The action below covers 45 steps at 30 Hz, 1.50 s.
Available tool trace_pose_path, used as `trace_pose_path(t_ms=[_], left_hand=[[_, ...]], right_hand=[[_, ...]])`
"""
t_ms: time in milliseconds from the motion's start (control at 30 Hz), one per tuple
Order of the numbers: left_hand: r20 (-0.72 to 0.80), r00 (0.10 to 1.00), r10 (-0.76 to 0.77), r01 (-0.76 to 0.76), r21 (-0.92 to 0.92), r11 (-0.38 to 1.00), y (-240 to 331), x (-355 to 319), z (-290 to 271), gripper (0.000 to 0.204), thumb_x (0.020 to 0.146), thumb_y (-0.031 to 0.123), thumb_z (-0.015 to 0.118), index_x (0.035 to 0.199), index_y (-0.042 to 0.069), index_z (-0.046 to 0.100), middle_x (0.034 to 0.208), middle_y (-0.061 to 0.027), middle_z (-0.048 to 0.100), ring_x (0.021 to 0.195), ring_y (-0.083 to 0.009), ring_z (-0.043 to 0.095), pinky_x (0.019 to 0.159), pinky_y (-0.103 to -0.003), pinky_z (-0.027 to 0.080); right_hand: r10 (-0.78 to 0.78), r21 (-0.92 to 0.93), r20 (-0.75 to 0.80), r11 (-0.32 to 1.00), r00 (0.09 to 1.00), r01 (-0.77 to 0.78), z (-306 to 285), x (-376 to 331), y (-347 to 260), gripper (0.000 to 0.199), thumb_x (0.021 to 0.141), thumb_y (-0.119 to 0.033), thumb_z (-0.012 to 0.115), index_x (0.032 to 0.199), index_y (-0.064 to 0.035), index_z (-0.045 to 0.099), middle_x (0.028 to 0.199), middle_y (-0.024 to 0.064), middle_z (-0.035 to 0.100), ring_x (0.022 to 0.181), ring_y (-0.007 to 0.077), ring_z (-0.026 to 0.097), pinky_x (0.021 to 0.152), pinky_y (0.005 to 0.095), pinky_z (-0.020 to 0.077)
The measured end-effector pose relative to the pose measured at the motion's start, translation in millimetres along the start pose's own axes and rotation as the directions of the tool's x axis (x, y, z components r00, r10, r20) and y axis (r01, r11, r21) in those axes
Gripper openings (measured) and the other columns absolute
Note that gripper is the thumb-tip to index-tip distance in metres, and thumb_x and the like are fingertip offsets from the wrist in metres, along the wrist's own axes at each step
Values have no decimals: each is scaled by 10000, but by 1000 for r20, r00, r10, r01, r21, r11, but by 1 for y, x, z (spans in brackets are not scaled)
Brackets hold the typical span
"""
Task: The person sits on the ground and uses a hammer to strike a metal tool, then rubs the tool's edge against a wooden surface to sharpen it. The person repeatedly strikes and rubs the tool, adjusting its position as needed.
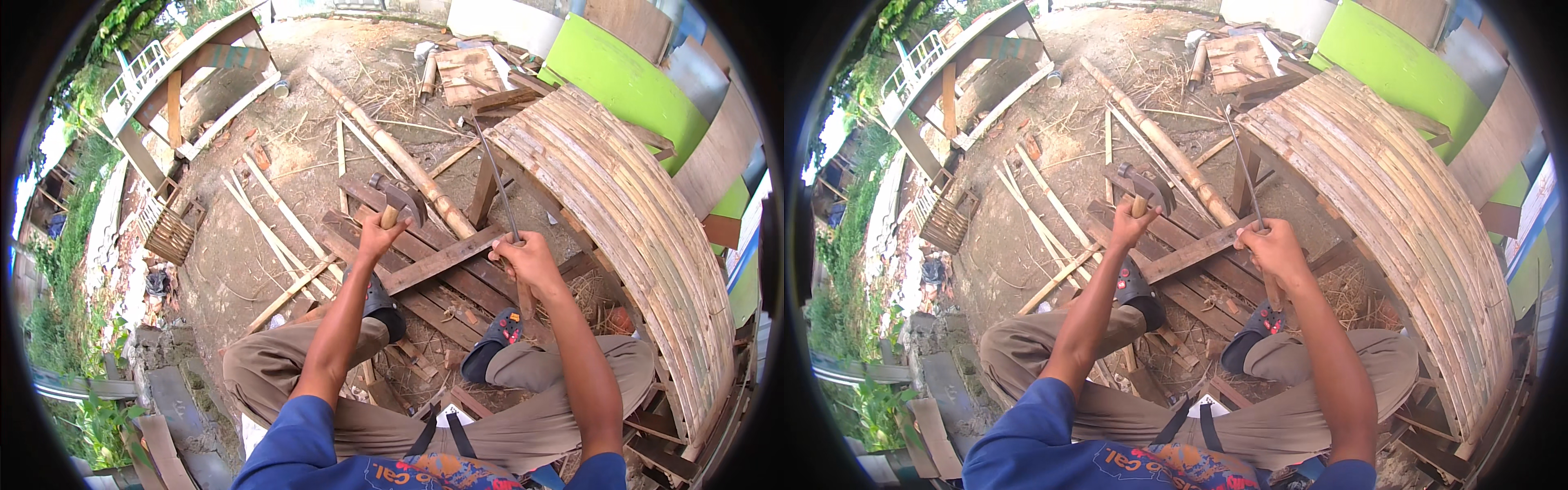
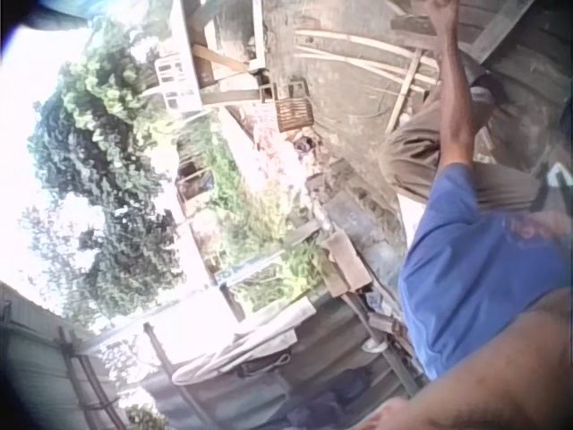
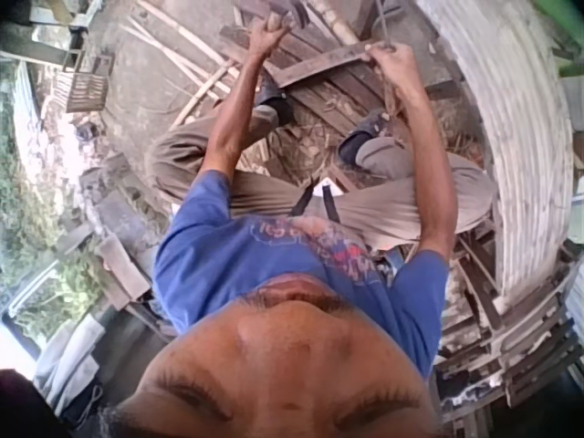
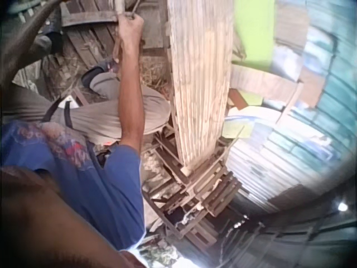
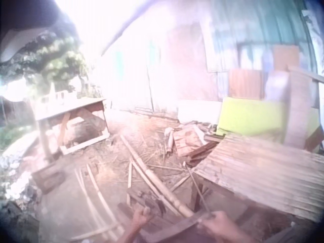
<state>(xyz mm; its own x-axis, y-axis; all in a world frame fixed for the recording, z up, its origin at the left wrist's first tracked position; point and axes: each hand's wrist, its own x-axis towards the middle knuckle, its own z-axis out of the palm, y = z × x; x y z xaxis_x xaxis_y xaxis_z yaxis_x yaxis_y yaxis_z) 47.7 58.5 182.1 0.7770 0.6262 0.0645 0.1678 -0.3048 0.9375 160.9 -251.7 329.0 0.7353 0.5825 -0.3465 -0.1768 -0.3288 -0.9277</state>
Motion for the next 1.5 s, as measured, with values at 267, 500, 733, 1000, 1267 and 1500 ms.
trace_pose_path(t_ms=[267, 500, 733, 1000, 1267, 1500], left_hand=[[-132, 878, 459, -478, -260, 839, 132, -39, 38, 100, 788, 28, 794, 795, 36, 694, 716, 7, 667, 642, -62, 606, 579, -257, 476], [-6, 966, 259, -249, -310, 918, 167, -98, 46, 144, 755, 46, 759, 889, 18, 717, 824, -30, 733, 767, -77, 645, 715, -279, 525], [-67, 976, 207, -213, -100, 972, 156, -143, 40, 288, 806, 199, 887, 821, 61, 635, 675, 48, 620, 654, -43, 565, 595, -262, 473], [-29, 907, 420, -419, 29, 907, 136, -132, 31, 206, 718, 68, 834, 813, 42, 652, 664, 0, 612, 595, -118, 577, 574, -299, 464], [428, 892, 148, -187, 49, 981, 146, -125, 19, 250, 642, 87, 753, 839, -49, 682, 703, -167, 672, 665, -241, 667, 650, -380, 523], [584, 801, 129, -34, -170, 985, 144, -124, 15, 257, 646, 72, 747, 862, -51, 681, 681, -28, 616, 670, -94, 555, 620, -311, 474]], right_hand=[[-205, 3, 8, 979, 979, 205, -2, -37, -62, 155, 932, -127, 705, 922, 11, 635, 803, 92, 707, 494, 73, 500, 438, 241, 382], [-281, -68, -22, 958, 960, 279, -2, -51, -66, 216, 898, -218, 749, 927, -13, 685, 656, 17, 652, 518, 67, 536, 484, 262, 396], [-426, -344, -2, 850, 905, 400, 3, -64, -66, 179, 910, -161, 765, 915, -13, 665, 646, -33, 573, 516, 26, 493, 451, 222, 354], [-270, -93, 140, 954, 953, 284, 28, -87, -65, 229, 900, -186, 799, 905, -7, 656, 671, -27, 587, 534, 38, 539, 476, 216, 402], [-353, -193, 148, 906, 924, 378, 29, -76, -52, 175, 943, -132, 743, 994, 16, 665, 861, 1, 666, 756, 26, 561, 641, 199, 467], [-355, -273, 163, 880, 920, 388, 19, -75, -54, 187, 911, -104, 737, 1028, 32, 686, 887, 90, 706, 787, 103, 626, 677, 282, 508]])
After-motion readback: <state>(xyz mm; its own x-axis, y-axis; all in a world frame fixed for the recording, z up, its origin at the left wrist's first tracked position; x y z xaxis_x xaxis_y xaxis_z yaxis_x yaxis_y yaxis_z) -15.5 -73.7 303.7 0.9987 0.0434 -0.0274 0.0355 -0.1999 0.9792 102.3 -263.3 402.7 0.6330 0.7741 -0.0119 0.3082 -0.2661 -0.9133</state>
